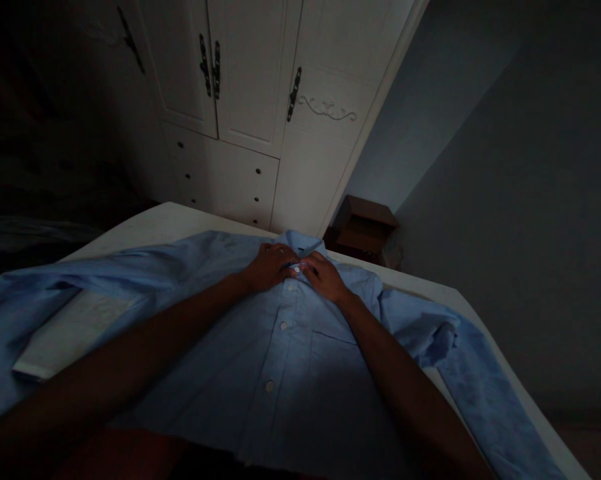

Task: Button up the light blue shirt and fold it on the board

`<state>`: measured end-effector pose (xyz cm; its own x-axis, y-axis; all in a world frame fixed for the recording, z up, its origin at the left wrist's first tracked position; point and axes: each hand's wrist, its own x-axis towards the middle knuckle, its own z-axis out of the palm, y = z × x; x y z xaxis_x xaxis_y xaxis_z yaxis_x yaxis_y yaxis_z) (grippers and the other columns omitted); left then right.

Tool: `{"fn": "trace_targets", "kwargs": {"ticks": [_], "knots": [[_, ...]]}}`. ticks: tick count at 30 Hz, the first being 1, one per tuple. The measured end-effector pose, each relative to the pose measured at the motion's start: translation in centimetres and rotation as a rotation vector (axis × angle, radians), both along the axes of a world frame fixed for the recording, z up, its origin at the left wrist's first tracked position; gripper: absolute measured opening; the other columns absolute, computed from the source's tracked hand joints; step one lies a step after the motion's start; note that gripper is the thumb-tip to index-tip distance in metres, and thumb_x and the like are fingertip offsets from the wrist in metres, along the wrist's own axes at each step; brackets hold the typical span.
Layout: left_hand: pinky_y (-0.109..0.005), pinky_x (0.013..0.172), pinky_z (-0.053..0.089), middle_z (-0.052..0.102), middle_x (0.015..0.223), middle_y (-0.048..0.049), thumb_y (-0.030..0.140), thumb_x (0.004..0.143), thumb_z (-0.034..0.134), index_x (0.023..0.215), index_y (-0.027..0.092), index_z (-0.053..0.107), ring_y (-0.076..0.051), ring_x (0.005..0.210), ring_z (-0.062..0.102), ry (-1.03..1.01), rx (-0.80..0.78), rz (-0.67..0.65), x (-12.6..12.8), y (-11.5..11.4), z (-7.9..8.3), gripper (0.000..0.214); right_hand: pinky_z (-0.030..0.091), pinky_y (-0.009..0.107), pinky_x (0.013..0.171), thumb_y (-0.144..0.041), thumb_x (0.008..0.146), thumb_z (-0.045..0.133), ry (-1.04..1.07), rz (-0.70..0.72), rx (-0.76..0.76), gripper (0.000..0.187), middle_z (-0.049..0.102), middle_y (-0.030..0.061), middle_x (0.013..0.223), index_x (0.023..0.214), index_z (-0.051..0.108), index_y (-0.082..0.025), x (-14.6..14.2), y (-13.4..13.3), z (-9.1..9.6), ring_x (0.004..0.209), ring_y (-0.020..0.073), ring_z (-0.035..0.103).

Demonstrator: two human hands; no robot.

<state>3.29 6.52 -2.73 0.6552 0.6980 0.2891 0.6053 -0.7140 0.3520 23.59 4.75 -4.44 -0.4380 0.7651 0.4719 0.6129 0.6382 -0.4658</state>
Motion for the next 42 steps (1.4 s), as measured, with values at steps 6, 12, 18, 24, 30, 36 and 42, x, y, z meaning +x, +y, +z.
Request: {"fn": "trace_targets", "kwargs": {"ticks": [6,12,18,24,30,36,42], "knots": [[-0.042,0.098,0.032,0.067,0.12,-0.0045,0.031,0.092,0.054,0.105,0.024,0.066,-0.023,0.121,0.051,-0.056,0.006,0.026,0.2,0.0,-0.1,0.019,0.044,0.03,0.067,-0.039,0.093,0.052,0.04,-0.019,-0.048,0.025,0.057,0.0033,0.078,0.087,0.067,-0.02,0.0,0.0,0.3,0.071,0.0164,0.055],[-0.043,0.099,0.033,0.065,0.118,-0.0054,0.029,0.089,0.058,0.101,0.023,0.066,-0.024,0.119,0.051,-0.046,-0.003,0.063,0.3,0.1,-0.1,0.016,0.045,0.03,0.067,-0.036,0.088,0.059,0.046,-0.007,-0.124,0.018,0.057,0.0021,0.079,0.086,0.068,-0.021,0.4,0.3,0.5,0.071,0.0152,0.054],[-0.045,0.096,0.032,0.067,0.113,-0.0063,0.03,0.096,0.043,0.101,0.022,0.066,-0.024,0.114,0.053,-0.032,-0.02,0.042,0.2,0.5,-0.5,0.025,0.046,0.03,0.065,-0.037,0.087,0.061,0.053,0.006,-0.098,0.018,0.055,0.0014,0.078,0.093,0.068,-0.022,0.6,0.3,0.3,0.069,0.0151,0.053],[-0.047,0.097,0.031,0.065,0.116,-0.0075,0.022,0.095,0.036,0.104,0.021,0.063,-0.024,0.119,0.05,-0.048,0.016,-0.003,-0.3,1.0,-0.7,0.028,0.049,0.033,0.067,-0.042,0.09,0.059,0.063,0.016,-0.001,0.031,0.054,0.0034,0.085,0.116,0.064,-0.025,0.2,-0.6,0.3,0.071,0.0168,0.053],[-0.052,0.099,0.028,0.061,0.12,-0.0107,0.015,0.088,0.044,0.112,0.023,0.064,-0.028,0.12,0.045,0.007,0.15,0.019,-1.0,1.1,-0.5,0.032,0.045,0.043,0.094,-0.043,0.094,0.052,0.05,-0.045,0.143,0.027,0.054,0.01,0.109,0.097,0.071,-0.024,0.1,-0.7,0.4,0.108,0.0243,0.053],[-0.051,0.098,0.03,0.06,0.117,-0.0107,0.016,0.089,0.042,0.105,0.02,0.063,-0.027,0.117,0.045,0.021,0.232,0.089,-1.0,1.2,-0.1,0.026,0.036,0.045,0.098,-0.046,0.097,0.045,-0.006,-0.185,0.078,0.03,0.067,0.0066,0.103,0.089,0.063,-0.023,0.2,-0.2,0.6,0.1,0.0241,0.059],[-0.049,0.096,0.033,0.056,0.128,-0.0127,0.018,0.09,0.041,0.109,0.02,0.058,-0.028,0.127,0.041,0.028,0.174,0.113,-0.8,1.2,0.0,0.026,0.034,0.041,0.094,-0.048,0.098,0.04,-0.048,-0.314,0.081,0.035,0.068,0.0043,0.085,0.086,0.062,-0.023,0.3,0.4,0.7,0.085,0.0221,0.058]]}}
